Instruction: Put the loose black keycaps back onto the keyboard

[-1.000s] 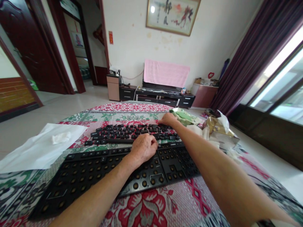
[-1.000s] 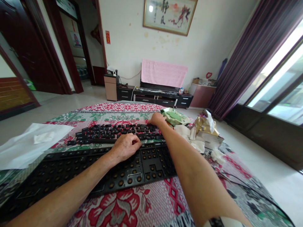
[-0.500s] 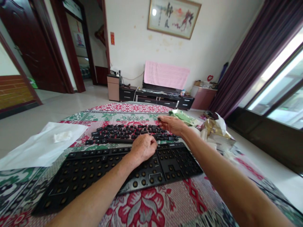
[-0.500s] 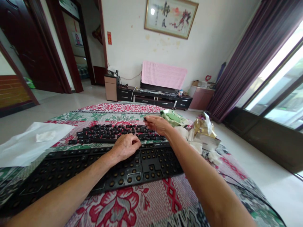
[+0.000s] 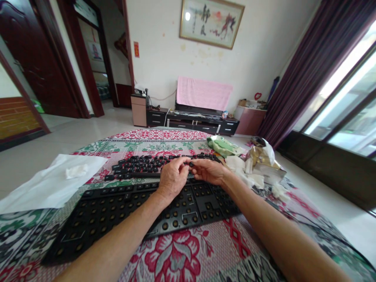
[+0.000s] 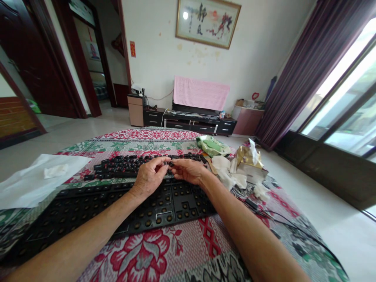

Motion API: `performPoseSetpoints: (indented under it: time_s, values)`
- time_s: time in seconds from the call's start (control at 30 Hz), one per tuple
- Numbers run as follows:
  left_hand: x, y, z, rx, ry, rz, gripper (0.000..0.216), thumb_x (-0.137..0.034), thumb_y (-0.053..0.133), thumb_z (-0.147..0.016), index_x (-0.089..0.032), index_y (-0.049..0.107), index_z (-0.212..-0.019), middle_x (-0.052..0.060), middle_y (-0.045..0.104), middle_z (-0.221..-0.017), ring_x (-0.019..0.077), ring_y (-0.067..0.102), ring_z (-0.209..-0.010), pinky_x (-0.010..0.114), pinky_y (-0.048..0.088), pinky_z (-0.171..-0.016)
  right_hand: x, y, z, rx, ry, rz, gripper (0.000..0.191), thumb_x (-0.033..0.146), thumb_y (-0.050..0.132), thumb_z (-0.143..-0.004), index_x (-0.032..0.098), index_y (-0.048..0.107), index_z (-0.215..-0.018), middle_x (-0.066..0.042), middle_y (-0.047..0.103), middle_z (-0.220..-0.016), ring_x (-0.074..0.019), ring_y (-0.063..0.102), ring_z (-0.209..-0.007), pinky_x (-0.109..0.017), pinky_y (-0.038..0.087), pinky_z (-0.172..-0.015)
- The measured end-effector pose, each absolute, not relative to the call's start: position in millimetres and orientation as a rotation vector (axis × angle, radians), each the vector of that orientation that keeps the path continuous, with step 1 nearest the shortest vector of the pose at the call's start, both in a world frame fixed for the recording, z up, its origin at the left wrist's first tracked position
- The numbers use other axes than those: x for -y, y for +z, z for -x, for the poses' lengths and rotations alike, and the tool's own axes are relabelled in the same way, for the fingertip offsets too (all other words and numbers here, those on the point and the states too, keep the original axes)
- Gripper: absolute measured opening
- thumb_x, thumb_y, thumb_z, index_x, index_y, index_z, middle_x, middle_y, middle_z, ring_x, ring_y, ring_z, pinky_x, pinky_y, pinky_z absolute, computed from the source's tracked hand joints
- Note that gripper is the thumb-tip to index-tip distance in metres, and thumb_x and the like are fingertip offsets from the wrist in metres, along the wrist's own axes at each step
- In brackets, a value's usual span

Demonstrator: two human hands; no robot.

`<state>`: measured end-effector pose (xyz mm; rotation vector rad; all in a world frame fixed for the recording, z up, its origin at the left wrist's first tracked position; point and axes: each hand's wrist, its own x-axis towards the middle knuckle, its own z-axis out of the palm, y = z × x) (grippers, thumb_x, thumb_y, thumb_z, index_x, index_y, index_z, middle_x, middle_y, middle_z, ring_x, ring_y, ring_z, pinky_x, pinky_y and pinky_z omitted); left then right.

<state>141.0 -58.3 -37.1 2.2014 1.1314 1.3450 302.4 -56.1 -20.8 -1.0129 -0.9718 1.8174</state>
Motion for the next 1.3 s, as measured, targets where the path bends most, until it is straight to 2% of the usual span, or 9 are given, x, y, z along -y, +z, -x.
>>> performPoseSetpoints:
  time_s: [0.5,0.7,0.8,1.3]
  values:
    - [56.6,-40.2,-142.3,-1.098,1.356,-2.181,0.023,-0.016,0.048,-0.074,-0.019,0.065,-0.089,0.002,0.067,-0.084,0.0118,0.060,-0.074,0.023,0.045,-0.076,56.7,-24.8,-300.8,0.972,1.818,1.046,0.009,0.018,0.051,-0.078,0.012,0.057,-0.079,-0.001,0.060,-0.062,-0.0057,0.054,-0.053,-0.017,0.047,-0.051]
    - [59.4,-37.4,-140.4,-1.100,1.338,-2.171,0.024,-0.017,0.050,-0.071,-0.018,0.061,-0.093,0.001,0.065,-0.075,0.0103,0.057,-0.064,0.022,0.045,-0.066,58.3,-26.4,-301.7,1.047,1.795,0.984,0.009,0.020,0.056,-0.076,0.013,0.058,-0.081,-0.001,0.061,-0.065,-0.0063,0.056,-0.059,-0.017,0.047,-0.055]
    - [60.0,-36.1,-140.3,-1.109,1.328,-2.139,0.020,-0.019,0.053,-0.069,-0.018,0.060,-0.088,-0.001,0.063,-0.068,0.0092,0.056,-0.058,0.020,0.045,-0.061,58.8,-26.6,-301.4,1.071,1.781,0.964,0.010,0.021,0.057,-0.075,0.013,0.058,-0.081,-0.001,0.061,-0.066,-0.0065,0.057,-0.060,-0.017,0.047,-0.056]
    - [62.6,-32.8,-140.1,-0.999,1.288,-2.090,0.020,-0.019,0.050,-0.073,-0.016,0.062,-0.089,0.003,0.067,-0.080,0.0117,0.061,-0.069,0.022,0.047,-0.069,60.5,-24.6,-303.5,1.019,1.799,1.012,0.009,0.021,0.056,-0.075,0.012,0.056,-0.079,-0.001,0.061,-0.065,-0.0055,0.054,-0.053,-0.016,0.046,-0.049]
